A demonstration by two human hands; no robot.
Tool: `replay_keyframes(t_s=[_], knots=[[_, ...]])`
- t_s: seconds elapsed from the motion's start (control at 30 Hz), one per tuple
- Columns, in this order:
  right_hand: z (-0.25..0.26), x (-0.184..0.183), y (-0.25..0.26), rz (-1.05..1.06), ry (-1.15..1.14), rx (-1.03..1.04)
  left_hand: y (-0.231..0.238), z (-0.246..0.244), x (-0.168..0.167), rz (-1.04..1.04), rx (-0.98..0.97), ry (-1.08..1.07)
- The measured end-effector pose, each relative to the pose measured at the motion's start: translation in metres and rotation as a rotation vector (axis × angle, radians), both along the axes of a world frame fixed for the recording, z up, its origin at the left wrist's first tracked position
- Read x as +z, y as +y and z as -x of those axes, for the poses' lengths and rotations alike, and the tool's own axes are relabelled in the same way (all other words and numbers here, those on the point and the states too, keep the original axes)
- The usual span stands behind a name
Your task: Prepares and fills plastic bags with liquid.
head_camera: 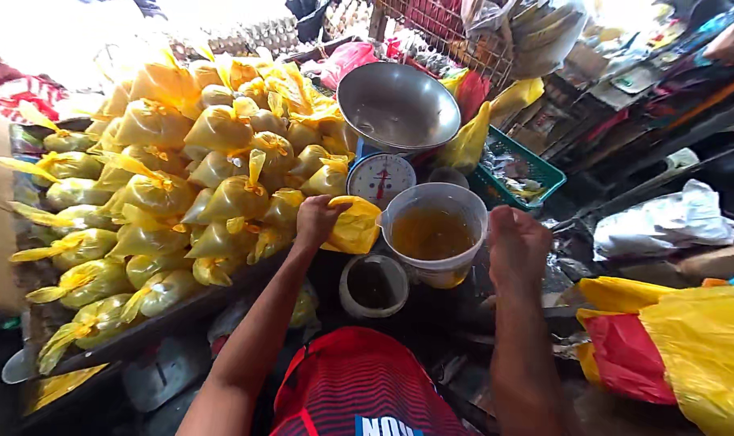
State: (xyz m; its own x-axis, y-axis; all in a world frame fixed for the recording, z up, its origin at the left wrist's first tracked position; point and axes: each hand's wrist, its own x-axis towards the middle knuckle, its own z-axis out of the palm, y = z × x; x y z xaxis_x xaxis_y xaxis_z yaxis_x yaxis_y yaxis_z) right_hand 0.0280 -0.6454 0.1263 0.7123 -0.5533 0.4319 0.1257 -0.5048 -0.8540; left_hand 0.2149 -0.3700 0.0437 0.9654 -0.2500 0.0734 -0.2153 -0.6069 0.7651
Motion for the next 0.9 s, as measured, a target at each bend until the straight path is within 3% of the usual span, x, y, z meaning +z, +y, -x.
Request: replay_keyframes(t_s=[0.23,0.43,0.9], knots=[[-0.022,0.052,0.014,0.411,0.271,0.017,-0.012,-0.01,0.029,-0.086,-0.078,0.064],[-0.042,0.081,0.018,0.642,0.338,0.008,-0.012,-0.015,0.021,0.012,-0.126,0.113],[-0.059,0.118,0.035,0.878,0.444,0.031,-0.014,-0.012,0.032,0.0,-0.129,0.196]])
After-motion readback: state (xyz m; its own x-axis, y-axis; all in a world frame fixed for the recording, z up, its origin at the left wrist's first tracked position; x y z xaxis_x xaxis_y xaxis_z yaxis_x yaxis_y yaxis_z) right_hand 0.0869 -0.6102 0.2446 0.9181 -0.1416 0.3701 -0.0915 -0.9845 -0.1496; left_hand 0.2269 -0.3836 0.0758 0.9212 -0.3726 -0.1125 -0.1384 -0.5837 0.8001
